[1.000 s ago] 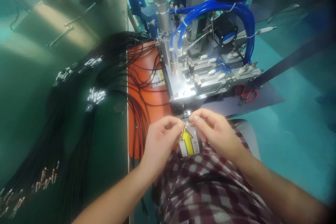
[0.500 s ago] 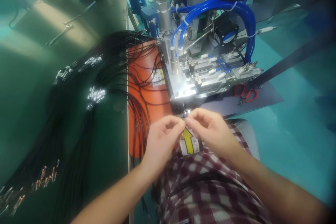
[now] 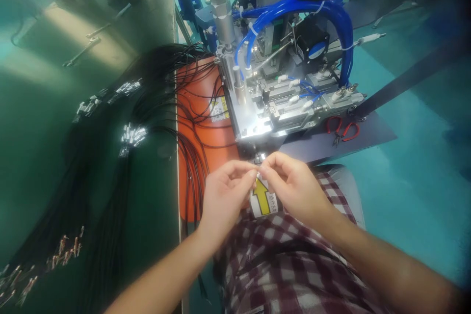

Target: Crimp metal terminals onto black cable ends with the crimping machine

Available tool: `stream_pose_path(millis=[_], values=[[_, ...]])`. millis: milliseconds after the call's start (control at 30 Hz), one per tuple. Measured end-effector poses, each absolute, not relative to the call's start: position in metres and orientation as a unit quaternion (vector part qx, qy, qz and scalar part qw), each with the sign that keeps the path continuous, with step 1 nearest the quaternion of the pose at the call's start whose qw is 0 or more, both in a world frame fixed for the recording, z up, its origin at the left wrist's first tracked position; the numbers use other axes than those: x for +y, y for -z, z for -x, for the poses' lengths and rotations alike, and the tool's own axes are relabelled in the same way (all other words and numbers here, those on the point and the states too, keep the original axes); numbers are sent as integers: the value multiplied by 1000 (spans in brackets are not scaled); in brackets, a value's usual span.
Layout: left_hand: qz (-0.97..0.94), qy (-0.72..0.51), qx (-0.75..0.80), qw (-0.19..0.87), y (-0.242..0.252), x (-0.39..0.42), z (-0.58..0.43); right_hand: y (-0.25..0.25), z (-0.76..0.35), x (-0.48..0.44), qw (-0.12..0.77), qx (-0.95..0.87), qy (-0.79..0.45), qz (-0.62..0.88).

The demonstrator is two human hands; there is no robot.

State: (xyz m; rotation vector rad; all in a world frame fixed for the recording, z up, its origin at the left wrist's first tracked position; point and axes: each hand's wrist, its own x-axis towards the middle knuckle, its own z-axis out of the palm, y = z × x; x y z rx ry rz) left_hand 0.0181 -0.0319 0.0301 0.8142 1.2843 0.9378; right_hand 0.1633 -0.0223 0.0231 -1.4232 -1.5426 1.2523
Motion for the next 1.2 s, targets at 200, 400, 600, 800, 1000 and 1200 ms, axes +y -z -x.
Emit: stream_pose_path(millis=[200, 400, 600, 800, 1000, 1200], values=[[-336, -391, 541, 665, -33, -28, -14, -27, -167, -18, 327, -558, -538, 540], [-332, -355, 559, 672, -35, -26, -13, -28, -169, -18, 327, -562, -532, 542], [-373, -330, 576, 649, -32, -26, -13, -27, -169, -21, 319, -598, -490, 549], [-417, -297, 563, 648, -32, -22, -12, -27, -172, -13, 307, -559, -553, 536], [-659, -343, 554, 376, -24, -17, -11, -19, -178, 5, 313, -509, -591, 542], [-802, -293, 483, 196, -4, -10, -4, 0, -179, 15, 317, -507, -581, 552]])
